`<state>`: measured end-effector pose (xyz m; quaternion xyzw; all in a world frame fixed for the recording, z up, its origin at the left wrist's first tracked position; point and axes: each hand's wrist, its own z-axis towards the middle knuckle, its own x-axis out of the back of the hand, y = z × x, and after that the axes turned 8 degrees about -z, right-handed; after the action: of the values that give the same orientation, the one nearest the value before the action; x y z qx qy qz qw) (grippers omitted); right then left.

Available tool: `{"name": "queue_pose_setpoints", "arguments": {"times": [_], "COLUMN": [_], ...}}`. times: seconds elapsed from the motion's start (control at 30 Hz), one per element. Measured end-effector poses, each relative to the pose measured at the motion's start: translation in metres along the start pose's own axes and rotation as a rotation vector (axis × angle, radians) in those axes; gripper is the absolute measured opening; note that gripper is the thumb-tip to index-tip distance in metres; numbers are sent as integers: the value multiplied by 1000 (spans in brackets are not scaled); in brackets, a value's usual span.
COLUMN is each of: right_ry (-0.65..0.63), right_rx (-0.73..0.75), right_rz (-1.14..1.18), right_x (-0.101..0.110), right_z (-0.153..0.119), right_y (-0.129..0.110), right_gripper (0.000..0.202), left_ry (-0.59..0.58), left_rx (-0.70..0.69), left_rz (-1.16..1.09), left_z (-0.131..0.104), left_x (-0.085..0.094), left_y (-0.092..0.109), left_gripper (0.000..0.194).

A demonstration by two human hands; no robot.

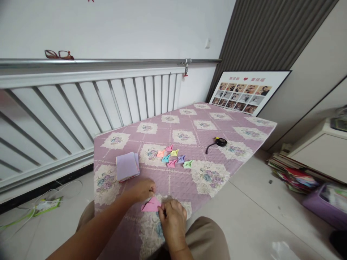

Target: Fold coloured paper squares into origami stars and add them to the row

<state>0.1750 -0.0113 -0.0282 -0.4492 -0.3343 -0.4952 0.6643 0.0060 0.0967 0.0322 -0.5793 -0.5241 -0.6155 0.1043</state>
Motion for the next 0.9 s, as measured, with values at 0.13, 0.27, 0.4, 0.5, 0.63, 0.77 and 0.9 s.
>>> {"name": "queue_pose_setpoints", "arguments": {"times": [0.13, 0.27, 0.4, 0.5, 0.63, 0.77, 0.9], "right_ry": [34, 36, 104, 173, 161, 75, -129], "right_rx": [1, -6, -40, -53, -71, -134, -272], "right_rz": [4, 4, 21, 37, 93, 273, 706], "right_x": [0, -1, -6, -13, -17, -5, 19], "right_z": [1, -1, -3, -4, -5, -1, 13], "right_y": [-1, 0, 3, 5, 6, 5, 2], "right_gripper": [12, 10, 19, 41, 48, 48, 25], "left_ry": [-39, -70, -141, -182, -154, -58, 32], "left_rx": [-43, -45, -26, -28, -41, -24, 10], "left_rz": [30, 78, 107, 108, 53, -76, -236], "left_z": [-6, -10, 0, 8, 3, -12, -28], "left_x": [-3, -4, -4, -4, -6, -11, -16], "left_y": [7, 18, 22, 22, 21, 17, 13], "left_gripper": [27, 42, 40, 31, 22, 13, 10]}}
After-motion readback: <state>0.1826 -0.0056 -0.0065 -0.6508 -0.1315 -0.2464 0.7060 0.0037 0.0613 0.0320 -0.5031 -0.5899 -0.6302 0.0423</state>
